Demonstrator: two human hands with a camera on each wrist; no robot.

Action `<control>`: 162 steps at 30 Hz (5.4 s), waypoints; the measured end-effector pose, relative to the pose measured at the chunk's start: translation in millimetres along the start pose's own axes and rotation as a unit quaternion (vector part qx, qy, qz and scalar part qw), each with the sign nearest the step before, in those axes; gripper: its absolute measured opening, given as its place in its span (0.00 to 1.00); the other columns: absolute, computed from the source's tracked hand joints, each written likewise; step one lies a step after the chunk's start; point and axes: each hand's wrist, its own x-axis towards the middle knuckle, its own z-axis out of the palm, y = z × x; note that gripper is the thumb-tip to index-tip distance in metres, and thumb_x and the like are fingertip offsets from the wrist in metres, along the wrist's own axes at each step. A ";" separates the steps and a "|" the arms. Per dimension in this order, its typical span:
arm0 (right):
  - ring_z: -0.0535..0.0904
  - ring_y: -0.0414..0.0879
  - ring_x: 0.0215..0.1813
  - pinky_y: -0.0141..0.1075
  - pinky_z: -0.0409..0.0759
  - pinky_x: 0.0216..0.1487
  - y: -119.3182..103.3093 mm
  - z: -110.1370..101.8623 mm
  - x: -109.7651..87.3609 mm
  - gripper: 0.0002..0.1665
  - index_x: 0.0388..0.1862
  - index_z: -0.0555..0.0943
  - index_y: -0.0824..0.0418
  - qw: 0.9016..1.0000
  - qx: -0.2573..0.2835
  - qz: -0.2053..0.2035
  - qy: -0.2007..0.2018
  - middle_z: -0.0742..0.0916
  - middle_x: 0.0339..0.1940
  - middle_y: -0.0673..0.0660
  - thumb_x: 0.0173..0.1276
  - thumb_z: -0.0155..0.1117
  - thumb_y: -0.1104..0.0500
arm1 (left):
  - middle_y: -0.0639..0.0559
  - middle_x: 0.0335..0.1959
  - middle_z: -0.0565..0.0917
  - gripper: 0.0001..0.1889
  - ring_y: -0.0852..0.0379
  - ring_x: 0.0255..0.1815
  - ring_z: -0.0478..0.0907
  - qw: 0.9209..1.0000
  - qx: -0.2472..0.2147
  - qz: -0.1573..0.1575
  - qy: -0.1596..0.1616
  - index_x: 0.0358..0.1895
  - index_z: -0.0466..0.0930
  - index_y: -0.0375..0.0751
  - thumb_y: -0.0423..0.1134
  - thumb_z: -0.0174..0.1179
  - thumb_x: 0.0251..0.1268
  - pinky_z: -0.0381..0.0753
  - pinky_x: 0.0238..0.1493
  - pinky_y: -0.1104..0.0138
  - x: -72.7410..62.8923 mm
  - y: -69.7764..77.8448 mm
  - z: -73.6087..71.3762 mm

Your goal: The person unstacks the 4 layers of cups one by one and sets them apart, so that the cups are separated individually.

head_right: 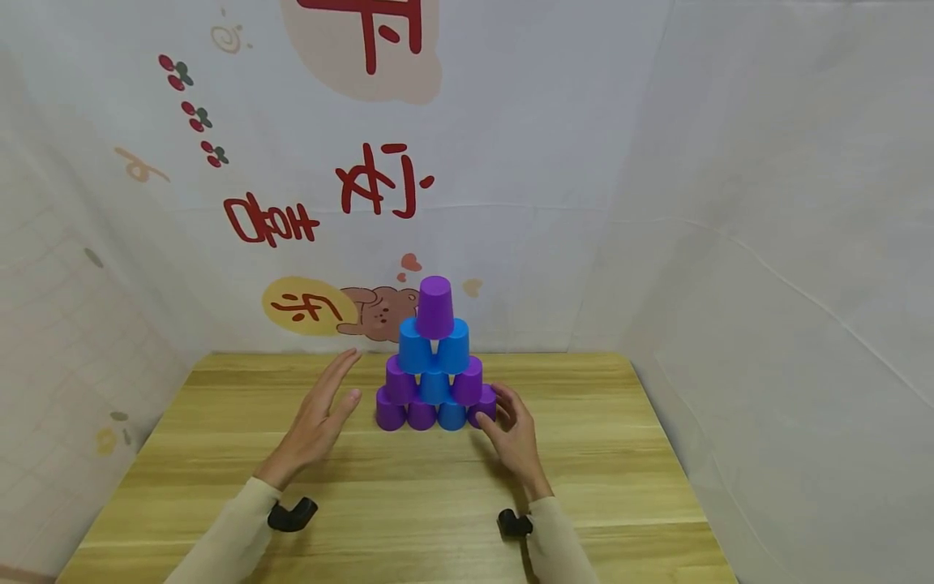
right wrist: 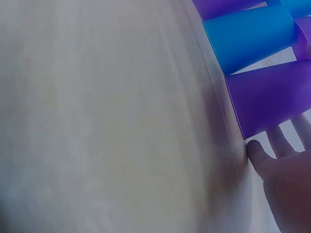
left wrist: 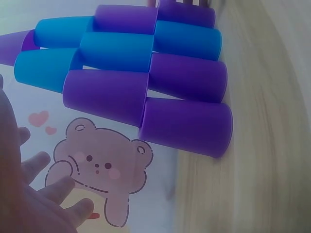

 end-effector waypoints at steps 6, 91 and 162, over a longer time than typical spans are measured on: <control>0.80 0.70 0.81 0.50 0.82 0.82 0.6 3.2 0.5 0.36 0.81 0.75 0.65 1.000 -0.007 -0.004 0.005 0.83 0.79 0.69 0.78 0.75 0.69 | 0.42 0.94 0.60 0.33 0.33 0.94 0.58 1.000 -0.001 0.002 0.002 0.92 0.60 0.52 0.45 0.53 0.91 0.59 0.89 0.26 0.1 2.5 -0.2; 0.83 0.67 0.78 0.29 0.84 0.76 10.1 2.3 1.5 0.34 0.79 0.76 0.63 1.000 -0.014 -0.009 0.004 0.85 0.75 0.71 0.77 0.70 0.75 | 0.41 0.80 0.78 0.35 0.37 0.79 0.81 0.992 -0.097 0.077 0.008 0.85 0.69 0.43 0.39 0.69 0.80 0.85 0.79 0.40 135.6 116.1 28.7; 0.83 0.63 0.78 0.31 0.83 0.78 12.6 0.7 3.0 0.34 0.79 0.76 0.62 1.000 -0.002 -0.011 -0.004 0.85 0.75 0.69 0.77 0.71 0.74 | 0.37 0.74 0.83 0.34 0.79 0.65 0.81 0.987 -0.075 -0.009 0.139 0.80 0.76 0.40 0.27 0.74 0.73 0.84 0.65 0.84 24.9 14.9 -60.5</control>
